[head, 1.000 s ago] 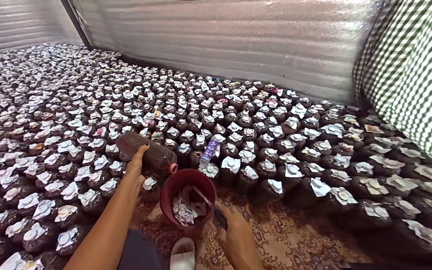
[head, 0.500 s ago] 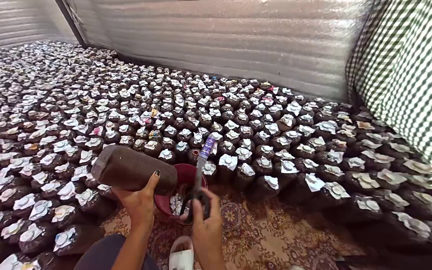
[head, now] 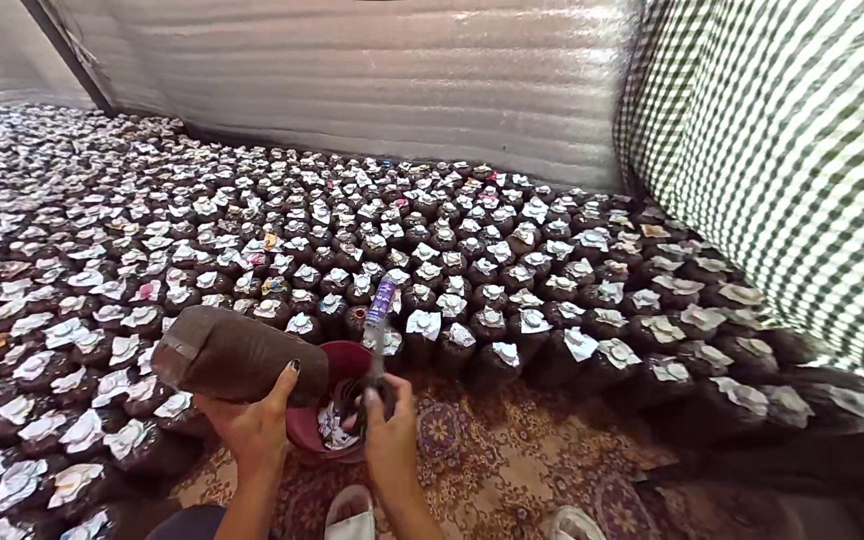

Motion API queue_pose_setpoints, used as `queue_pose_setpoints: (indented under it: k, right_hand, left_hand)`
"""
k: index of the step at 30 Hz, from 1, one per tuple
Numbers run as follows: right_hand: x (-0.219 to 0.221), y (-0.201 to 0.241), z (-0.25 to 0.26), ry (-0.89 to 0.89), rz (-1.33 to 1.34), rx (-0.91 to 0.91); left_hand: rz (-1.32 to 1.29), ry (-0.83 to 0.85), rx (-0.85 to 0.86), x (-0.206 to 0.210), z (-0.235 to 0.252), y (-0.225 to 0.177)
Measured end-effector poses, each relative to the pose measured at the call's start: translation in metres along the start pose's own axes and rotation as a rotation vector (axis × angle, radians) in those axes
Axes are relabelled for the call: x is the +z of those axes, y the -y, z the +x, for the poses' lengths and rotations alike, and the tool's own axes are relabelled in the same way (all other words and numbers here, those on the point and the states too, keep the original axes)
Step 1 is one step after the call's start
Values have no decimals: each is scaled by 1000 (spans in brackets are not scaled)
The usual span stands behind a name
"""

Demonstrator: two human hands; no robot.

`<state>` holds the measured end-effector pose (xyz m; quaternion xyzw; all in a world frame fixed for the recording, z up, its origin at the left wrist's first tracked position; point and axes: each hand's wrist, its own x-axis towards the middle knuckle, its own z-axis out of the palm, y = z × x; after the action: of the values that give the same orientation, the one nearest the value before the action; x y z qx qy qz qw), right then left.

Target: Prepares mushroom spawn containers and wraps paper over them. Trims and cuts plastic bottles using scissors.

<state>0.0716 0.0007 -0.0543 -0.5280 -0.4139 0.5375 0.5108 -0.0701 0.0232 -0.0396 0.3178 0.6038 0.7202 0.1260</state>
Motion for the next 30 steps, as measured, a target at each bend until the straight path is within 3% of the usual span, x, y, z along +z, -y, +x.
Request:
queue_pose_setpoints:
  k: [1, 3, 4, 7, 10, 13, 16, 19, 22, 26, 30]
  right_hand:
    - [0, -2, -1, 9, -36, -9]
    - [-5, -4, -1, 246, -158, 155]
    - [-6, -2, 3, 249, -135, 194]
    - [-1, -6, 9, -5, 4, 54]
    - [-4, -3, 13, 230, -164, 156]
    - [3, 3, 17, -3, -75, 26]
    - [2, 4, 22, 205, -245, 155]
    - [4, -2, 24, 24, -142, 75]
    - [-9, -6, 19, 297, -212, 155]
    - [-72, -24, 31, 17, -98, 92]
    - [-181, -111, 24, -164, -372, 248]
  left_hand:
    - [-9, -1, 1, 0, -1, 0]
    - [6, 10, -12, -1, -2, -1]
    - [21, 19, -10, 1, 0, -2]
    - [-5, 11, -11, 4, 0, 0]
    - [23, 21, 12, 3, 0, -1]
    - [65, 29, 57, 4, -1, 3]
    - [93, 30, 53, 2, 1, 5]
    - [52, 27, 3, 5, 2, 3]
    - [-72, 10, -135, 3, 5, 3]
    - [-231, 108, -454, 3, 5, -8]
    - [-417, 331, -794, 6, -5, -25]
